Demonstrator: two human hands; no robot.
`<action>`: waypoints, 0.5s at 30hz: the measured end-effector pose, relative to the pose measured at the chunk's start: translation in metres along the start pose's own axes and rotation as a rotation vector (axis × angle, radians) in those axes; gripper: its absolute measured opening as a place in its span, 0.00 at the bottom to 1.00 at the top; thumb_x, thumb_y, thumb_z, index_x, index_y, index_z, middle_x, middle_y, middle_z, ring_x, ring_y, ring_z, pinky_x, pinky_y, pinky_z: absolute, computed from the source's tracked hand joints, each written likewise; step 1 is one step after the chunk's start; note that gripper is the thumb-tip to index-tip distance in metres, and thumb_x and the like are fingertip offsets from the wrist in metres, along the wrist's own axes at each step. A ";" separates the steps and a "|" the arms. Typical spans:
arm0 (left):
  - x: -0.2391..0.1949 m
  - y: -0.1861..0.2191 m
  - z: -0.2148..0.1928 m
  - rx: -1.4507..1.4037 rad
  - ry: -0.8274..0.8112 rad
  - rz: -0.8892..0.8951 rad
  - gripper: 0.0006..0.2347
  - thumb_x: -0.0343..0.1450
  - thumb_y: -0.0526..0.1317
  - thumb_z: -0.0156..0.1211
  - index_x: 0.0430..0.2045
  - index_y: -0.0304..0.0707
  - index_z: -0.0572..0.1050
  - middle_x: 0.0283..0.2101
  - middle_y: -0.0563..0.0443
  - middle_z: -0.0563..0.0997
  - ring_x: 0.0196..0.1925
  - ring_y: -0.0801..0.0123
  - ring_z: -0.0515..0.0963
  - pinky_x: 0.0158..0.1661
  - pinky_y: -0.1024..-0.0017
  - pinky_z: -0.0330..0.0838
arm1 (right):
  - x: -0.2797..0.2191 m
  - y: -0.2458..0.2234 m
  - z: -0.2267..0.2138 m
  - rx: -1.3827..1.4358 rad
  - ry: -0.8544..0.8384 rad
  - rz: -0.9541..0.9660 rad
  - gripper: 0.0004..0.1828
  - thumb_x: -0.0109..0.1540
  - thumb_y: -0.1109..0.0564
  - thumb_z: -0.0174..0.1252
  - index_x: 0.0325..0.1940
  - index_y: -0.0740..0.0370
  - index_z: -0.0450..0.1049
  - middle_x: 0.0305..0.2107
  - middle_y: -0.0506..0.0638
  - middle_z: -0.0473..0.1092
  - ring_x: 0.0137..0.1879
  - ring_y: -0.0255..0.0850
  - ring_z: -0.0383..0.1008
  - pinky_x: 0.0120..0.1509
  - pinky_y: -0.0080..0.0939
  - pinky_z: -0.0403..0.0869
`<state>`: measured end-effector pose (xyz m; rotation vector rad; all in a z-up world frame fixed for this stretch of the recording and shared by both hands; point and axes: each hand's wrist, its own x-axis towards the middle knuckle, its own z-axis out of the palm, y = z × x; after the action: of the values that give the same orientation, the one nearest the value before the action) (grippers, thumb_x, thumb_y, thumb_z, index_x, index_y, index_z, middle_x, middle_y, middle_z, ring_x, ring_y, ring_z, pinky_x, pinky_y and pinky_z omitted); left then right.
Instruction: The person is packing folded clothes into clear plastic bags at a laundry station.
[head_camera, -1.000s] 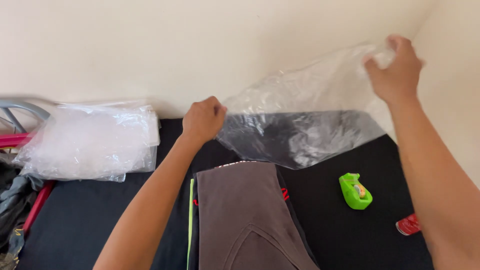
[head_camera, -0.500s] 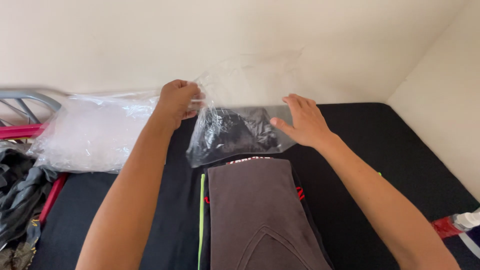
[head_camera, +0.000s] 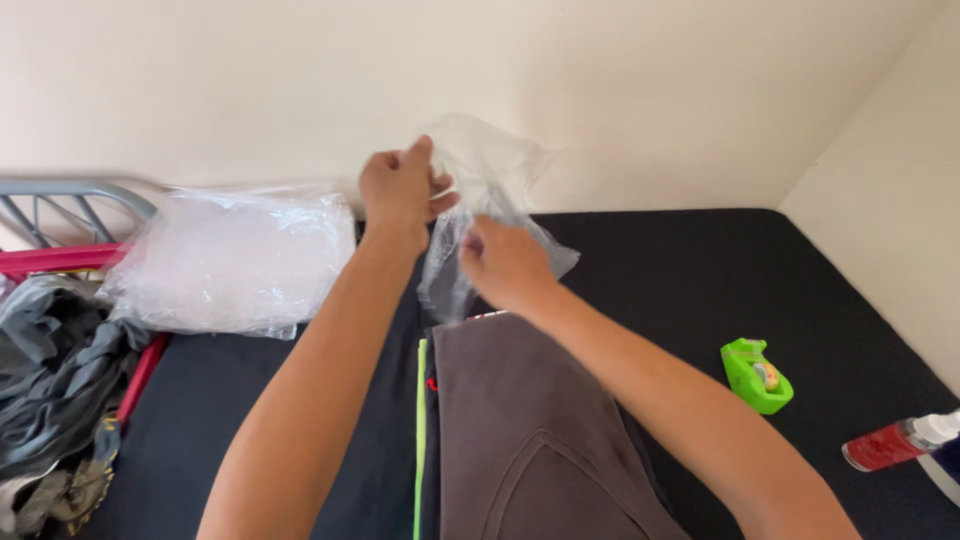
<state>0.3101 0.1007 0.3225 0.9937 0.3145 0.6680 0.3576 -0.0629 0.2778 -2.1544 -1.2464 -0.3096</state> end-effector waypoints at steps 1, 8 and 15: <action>-0.006 0.011 -0.005 0.107 0.107 0.089 0.12 0.70 0.42 0.63 0.29 0.33 0.68 0.25 0.50 0.74 0.26 0.65 0.81 0.26 0.64 0.81 | 0.007 0.012 0.001 0.118 0.013 -0.029 0.15 0.60 0.48 0.60 0.40 0.63 0.76 0.30 0.54 0.78 0.37 0.47 0.80 0.43 0.47 0.75; -0.033 0.014 -0.093 1.123 0.227 0.511 0.27 0.65 0.58 0.73 0.38 0.27 0.73 0.37 0.39 0.80 0.41 0.51 0.81 0.43 0.58 0.77 | 0.019 0.038 -0.047 0.177 0.018 0.204 0.08 0.64 0.57 0.56 0.43 0.63 0.77 0.28 0.53 0.78 0.30 0.38 0.79 0.38 0.40 0.75; -0.099 0.014 -0.057 1.753 0.297 1.403 0.46 0.44 0.67 0.69 0.51 0.31 0.71 0.50 0.18 0.80 0.46 0.38 0.81 0.40 0.59 0.75 | 0.021 0.033 -0.057 0.510 -0.074 0.230 0.11 0.68 0.52 0.53 0.46 0.62 0.74 0.23 0.49 0.70 0.23 0.35 0.66 0.29 0.42 0.68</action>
<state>0.1989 0.0800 0.2997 2.8849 0.4165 1.9200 0.4023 -0.0958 0.3194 -1.8457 -0.9713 0.1729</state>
